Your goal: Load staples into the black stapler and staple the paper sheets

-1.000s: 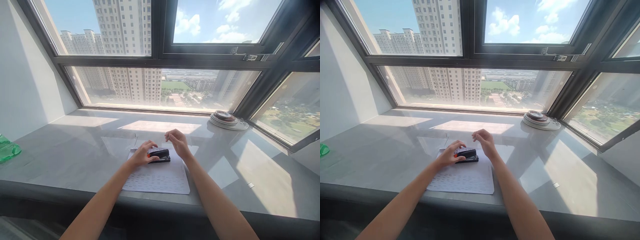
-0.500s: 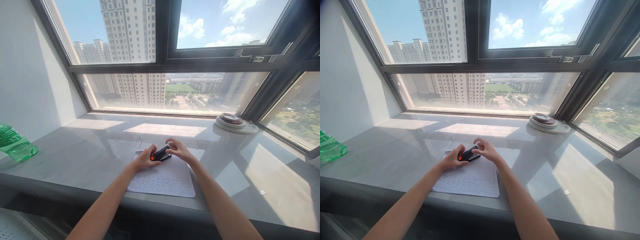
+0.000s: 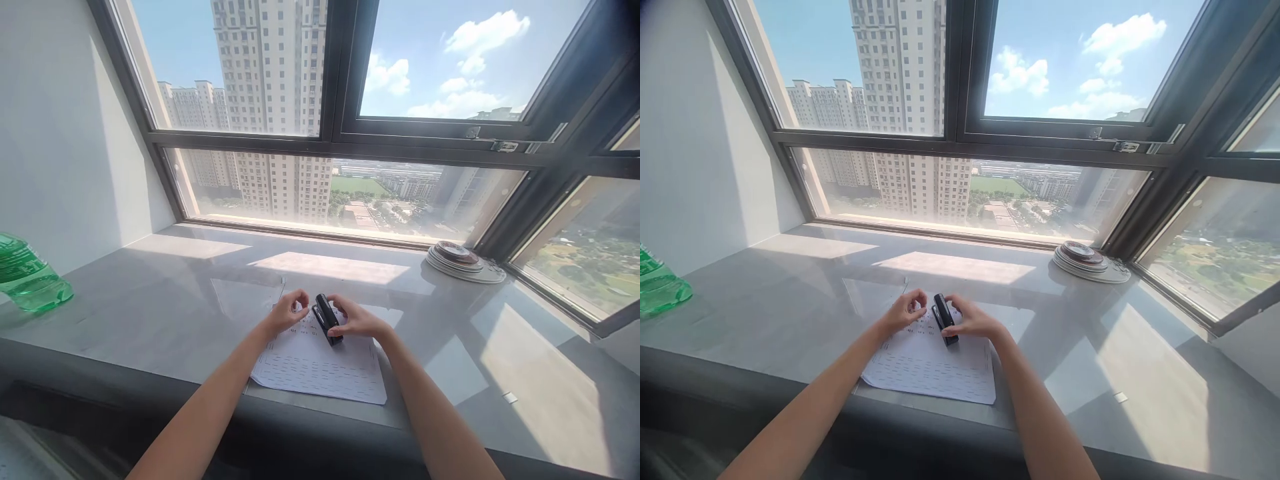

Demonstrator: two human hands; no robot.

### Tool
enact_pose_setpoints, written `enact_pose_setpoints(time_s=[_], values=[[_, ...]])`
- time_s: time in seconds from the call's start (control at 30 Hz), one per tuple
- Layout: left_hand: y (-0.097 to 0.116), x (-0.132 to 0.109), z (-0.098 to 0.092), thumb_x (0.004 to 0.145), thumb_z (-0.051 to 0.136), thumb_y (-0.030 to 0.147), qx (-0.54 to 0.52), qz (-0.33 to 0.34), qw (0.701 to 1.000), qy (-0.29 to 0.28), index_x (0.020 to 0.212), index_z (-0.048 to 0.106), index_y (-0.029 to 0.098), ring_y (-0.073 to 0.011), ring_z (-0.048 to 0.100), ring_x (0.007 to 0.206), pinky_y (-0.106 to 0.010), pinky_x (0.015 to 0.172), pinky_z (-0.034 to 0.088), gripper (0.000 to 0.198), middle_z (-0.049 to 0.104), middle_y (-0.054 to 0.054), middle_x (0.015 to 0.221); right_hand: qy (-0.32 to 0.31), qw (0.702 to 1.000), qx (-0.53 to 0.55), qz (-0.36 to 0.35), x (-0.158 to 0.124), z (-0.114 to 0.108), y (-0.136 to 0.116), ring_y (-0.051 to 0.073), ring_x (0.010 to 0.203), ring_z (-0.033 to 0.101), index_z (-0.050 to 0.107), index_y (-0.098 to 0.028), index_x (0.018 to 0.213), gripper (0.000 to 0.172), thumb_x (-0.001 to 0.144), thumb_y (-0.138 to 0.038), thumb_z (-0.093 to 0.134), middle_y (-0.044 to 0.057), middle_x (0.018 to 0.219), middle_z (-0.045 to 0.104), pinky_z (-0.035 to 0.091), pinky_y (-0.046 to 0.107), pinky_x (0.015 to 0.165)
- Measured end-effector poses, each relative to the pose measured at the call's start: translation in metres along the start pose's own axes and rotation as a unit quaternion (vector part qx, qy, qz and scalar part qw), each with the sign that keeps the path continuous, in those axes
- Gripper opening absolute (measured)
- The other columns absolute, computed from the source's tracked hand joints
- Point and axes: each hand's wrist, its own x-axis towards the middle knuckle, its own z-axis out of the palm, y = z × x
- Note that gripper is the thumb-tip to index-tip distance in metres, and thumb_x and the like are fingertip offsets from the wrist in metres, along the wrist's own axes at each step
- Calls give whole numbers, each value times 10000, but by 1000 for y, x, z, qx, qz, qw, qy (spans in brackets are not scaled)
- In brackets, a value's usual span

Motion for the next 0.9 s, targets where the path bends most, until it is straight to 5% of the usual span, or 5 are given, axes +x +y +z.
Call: enact_pose_setpoints(time_s=[0.17, 0.4, 0.67, 0.9], values=[[-23, 7, 2, 723, 520, 129, -101, -77, 988, 89, 924, 649, 178, -227, 710, 937, -378, 832, 550, 245, 731, -82, 949, -32, 998, -24, -42, 2, -3, 1, 198, 847, 487, 703, -213, 1185, 442, 899, -548, 659, 39, 963, 512, 434, 337, 793], [-29, 11, 2, 754, 515, 177, -178, -104, 975, 77, 917, 716, 172, -242, 717, 973, -451, 959, 533, 259, 763, -102, 1003, -69, 986, 150, -9, -10, -16, 21, 276, 1137, 555, 656, -230, 1364, 588, 928, -620, 596, 84, 1219, 621, 408, 423, 1030], [-28, 11, -11, 917, 545, 404, -386, -140, 899, 155, 975, 715, 132, -277, 716, 1082, -474, 1022, 524, 326, 758, -184, 1111, -64, 984, 166, 1, -10, -19, 30, 300, 1164, 563, 675, -189, 1342, 666, 869, -657, 659, 108, 1228, 658, 411, 431, 1033], [-18, 8, -8, 907, 598, 498, -290, -114, 945, 99, 951, 750, 151, -287, 706, 1064, -471, 982, 540, 382, 760, -160, 1080, -56, 998, 4, -40, -2, -7, 6, 251, 952, 555, 691, -219, 1272, 663, 777, -655, 760, 59, 1060, 611, 449, 355, 867]])
